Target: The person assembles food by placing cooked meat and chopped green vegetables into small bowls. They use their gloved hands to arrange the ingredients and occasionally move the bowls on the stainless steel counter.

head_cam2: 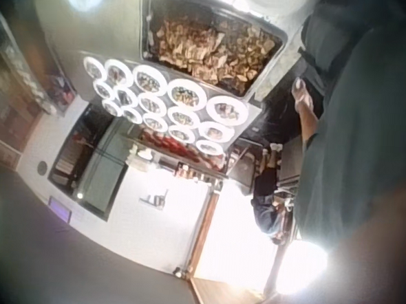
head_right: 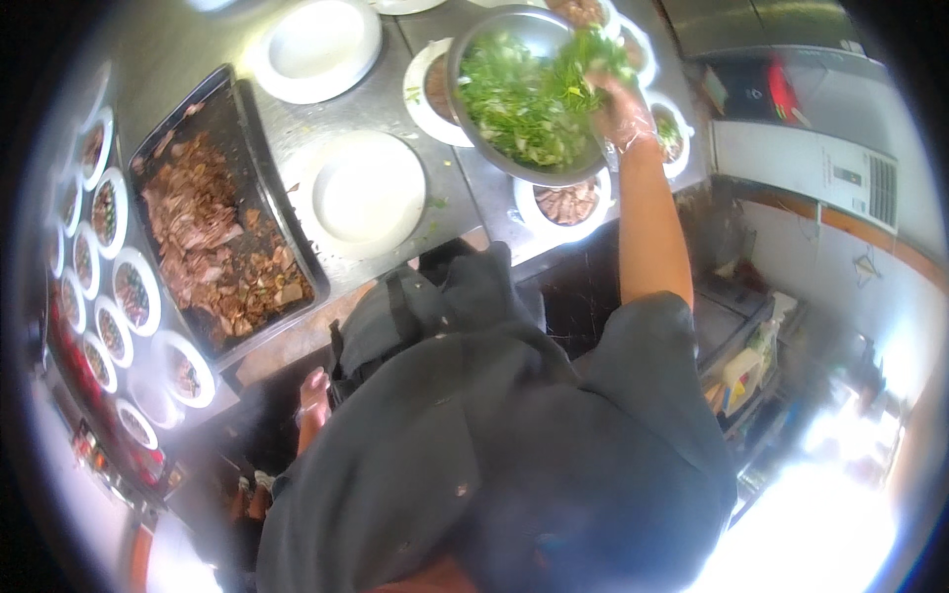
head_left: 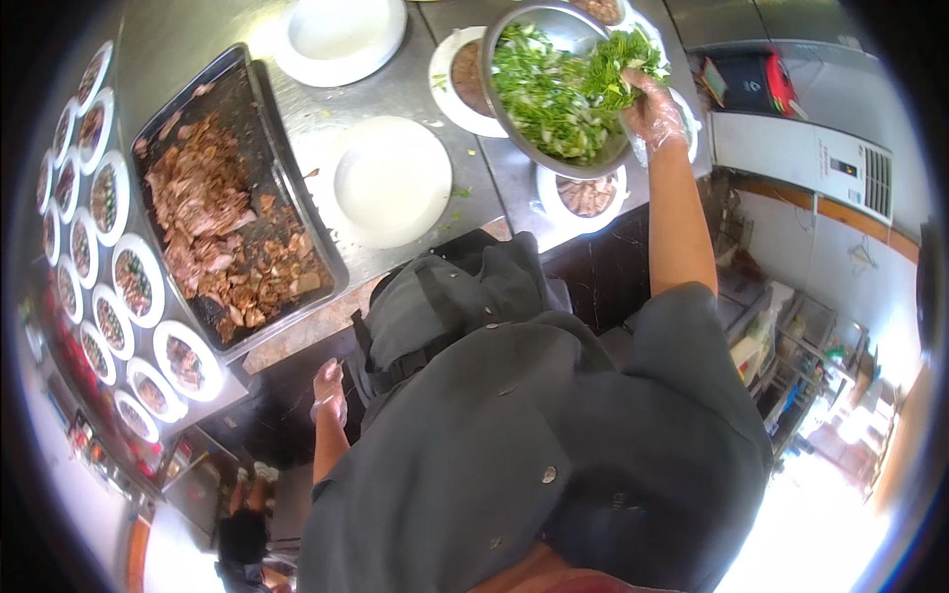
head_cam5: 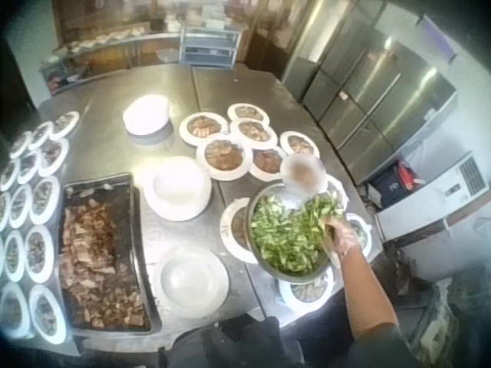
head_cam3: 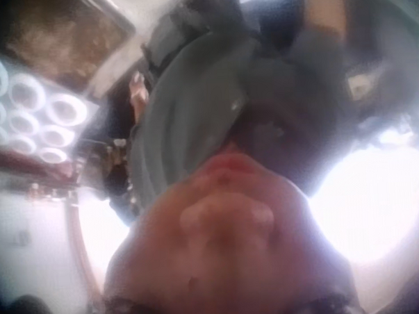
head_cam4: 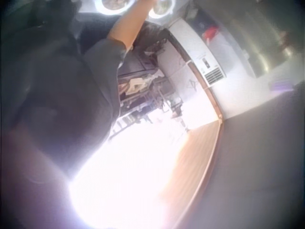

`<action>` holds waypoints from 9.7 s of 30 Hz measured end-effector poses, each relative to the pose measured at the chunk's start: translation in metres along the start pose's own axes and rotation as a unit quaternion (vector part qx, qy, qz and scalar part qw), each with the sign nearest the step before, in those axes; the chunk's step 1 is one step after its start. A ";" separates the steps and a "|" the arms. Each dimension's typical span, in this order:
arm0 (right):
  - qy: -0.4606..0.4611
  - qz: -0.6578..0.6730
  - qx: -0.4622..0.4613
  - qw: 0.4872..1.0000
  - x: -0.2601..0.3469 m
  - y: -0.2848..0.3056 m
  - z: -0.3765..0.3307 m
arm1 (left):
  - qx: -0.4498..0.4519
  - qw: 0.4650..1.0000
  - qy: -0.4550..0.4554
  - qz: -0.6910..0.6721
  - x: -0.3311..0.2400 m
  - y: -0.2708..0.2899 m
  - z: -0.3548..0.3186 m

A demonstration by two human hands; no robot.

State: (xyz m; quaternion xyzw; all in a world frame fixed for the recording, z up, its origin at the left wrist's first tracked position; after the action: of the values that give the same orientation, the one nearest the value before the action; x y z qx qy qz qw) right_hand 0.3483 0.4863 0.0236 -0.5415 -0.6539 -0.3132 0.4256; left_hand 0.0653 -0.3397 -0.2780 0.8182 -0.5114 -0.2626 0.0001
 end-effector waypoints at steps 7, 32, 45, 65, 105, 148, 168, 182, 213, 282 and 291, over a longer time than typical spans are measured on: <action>0.268 -0.001 0.169 0.948 -0.041 0.113 0.057 | 0.039 0.977 -0.196 0.076 0.005 0.045 0.032; 0.012 0.044 0.284 0.958 -0.066 -0.181 -0.097 | -0.007 0.958 -0.188 0.215 -0.106 0.037 0.016; 0.095 -0.291 0.304 0.902 -0.258 -0.222 -0.069 | -0.025 0.920 -0.372 0.123 -0.426 -0.075 -0.064; 0.218 -0.408 0.346 0.816 -0.217 -0.210 -0.084 | 0.075 0.929 -0.218 -0.291 -0.454 -0.092 0.004; 0.436 -0.427 0.325 0.723 -0.245 -0.242 -0.083 | -0.055 0.813 -0.512 0.273 -0.448 -0.128 0.038; 0.309 -0.435 0.021 0.846 -0.113 -0.111 -0.062 | -0.077 0.815 -0.522 0.239 -0.429 -0.124 0.017; 0.350 -0.330 0.188 0.856 -0.244 -0.229 -0.080 | -0.179 0.801 -0.522 0.231 -0.442 -0.172 0.017; 0.431 -0.527 0.294 0.671 -0.266 -0.272 -0.087 | -0.137 0.882 -0.444 0.077 -0.400 -0.061 -0.061; 0.355 -0.486 0.369 0.709 -0.336 -0.522 -0.264 | -0.264 0.843 -0.465 0.060 -0.240 0.211 0.044; -0.088 -0.197 0.101 0.971 -0.290 -0.378 -0.296 | 0.326 0.912 -0.102 -0.225 -0.369 0.101 -0.046; -0.131 -0.142 0.230 0.954 -0.224 -0.282 -0.311 | 0.347 0.919 -0.173 -0.075 -0.376 0.021 -0.068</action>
State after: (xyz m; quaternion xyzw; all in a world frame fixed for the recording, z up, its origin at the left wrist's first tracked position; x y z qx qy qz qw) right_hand 0.1528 0.0558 -0.0252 -0.3669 -0.8282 -0.1375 0.4008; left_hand -0.0504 -0.0533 -0.0517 0.7445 -0.4998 -0.2050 -0.3923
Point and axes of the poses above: each hand's wrist, its own z-axis towards the middle knuckle, its own y-axis out of the back of the hand, x = y × z, the point moved 2 cm from there along z, towards the middle knuckle, and after that the axes turned 1 degree about -y, right-handed, at the moved point
